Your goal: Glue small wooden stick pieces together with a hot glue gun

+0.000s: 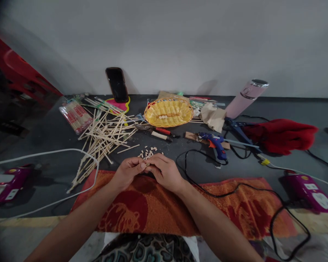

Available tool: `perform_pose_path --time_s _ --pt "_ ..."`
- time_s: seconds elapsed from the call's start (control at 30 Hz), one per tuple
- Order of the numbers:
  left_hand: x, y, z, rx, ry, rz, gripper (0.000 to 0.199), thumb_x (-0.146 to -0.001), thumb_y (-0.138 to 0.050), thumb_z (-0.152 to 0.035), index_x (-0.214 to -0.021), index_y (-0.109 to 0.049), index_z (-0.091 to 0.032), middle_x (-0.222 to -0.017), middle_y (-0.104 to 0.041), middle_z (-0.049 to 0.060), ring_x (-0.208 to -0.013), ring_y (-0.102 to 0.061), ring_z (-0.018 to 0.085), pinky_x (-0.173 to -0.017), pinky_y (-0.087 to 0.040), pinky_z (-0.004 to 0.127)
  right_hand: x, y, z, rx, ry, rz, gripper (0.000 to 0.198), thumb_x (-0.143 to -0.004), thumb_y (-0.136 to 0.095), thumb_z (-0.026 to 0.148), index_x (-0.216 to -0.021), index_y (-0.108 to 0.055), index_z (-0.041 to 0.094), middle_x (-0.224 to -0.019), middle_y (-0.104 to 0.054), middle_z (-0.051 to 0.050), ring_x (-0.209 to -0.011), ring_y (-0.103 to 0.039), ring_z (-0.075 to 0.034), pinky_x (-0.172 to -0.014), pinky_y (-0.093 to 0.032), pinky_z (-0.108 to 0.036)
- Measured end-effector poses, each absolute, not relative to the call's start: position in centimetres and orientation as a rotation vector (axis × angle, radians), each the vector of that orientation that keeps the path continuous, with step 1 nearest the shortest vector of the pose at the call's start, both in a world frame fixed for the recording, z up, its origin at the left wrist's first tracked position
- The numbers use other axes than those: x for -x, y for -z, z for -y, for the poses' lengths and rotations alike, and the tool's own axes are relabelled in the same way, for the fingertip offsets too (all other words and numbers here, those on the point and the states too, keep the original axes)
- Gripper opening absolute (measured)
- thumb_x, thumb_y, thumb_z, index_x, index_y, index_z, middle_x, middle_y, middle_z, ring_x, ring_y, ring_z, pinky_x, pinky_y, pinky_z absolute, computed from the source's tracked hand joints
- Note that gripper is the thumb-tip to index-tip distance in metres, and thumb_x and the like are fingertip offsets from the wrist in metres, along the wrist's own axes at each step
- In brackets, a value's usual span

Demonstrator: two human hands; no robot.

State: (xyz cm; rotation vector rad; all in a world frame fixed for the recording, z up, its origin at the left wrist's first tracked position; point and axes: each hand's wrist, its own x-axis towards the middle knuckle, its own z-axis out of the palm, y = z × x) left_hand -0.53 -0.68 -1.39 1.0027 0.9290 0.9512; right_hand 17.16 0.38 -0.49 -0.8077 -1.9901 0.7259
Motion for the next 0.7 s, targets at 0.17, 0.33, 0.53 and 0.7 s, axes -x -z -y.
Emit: perform_pose_path --time_s 0.17,0.33,0.53,0.7 --pt "0.48 1.17 0.68 -0.995 -0.960 -0.916 0.021 -0.079 -0.066 -0.034 -0.079 -0.072 -0.014 -0.073 -0.069 0.004 -0.067 -0.056 0.011 -0.067 -0.041 0.023 -17.31 0.65 -0.44 0.819 -0.698 1.978 0.021 -0.090 -0.054 0.016 -0.108 -0.062 0.022 -0.093 -0.067 -0.006 -0.089 -0.061 -0.016 -0.080 -0.052 -0.031" --pt "0.45 1.22 0.66 -0.964 -0.956 -0.916 0.020 -0.078 -0.068 -0.033 -0.076 -0.071 -0.014 -0.073 -0.069 0.003 -0.067 -0.056 0.011 -0.068 -0.041 0.023 -17.49 0.79 -0.45 0.785 -0.668 1.988 0.026 -0.088 -0.058 0.016 -0.113 -0.061 0.023 -0.095 -0.067 -0.006 -0.091 -0.061 -0.017 -0.082 -0.052 -0.032" --pt "0.50 1.32 0.66 -0.941 -0.962 -0.923 0.019 -0.076 -0.070 -0.033 -0.076 -0.071 -0.014 -0.073 -0.069 0.003 -0.067 -0.057 0.012 -0.068 -0.041 0.024 -17.57 0.57 -0.27 0.786 -0.684 2.001 0.030 -0.086 -0.058 0.016 -0.115 -0.060 0.021 -0.099 -0.066 -0.008 -0.093 -0.061 -0.017 -0.083 -0.052 -0.032" --pt "0.64 1.38 0.56 -0.973 -0.939 -0.978 0.019 -0.077 -0.067 -0.033 -0.075 -0.071 -0.014 -0.069 -0.068 0.003 -0.062 -0.053 0.011 -0.063 -0.038 0.023 -17.54 0.69 -0.28 0.781 -0.669 2.019 0.028 -0.086 -0.058 0.017 -0.114 -0.060 0.021 -0.099 -0.067 -0.008 -0.094 -0.061 -0.017 -0.084 -0.052 -0.032"
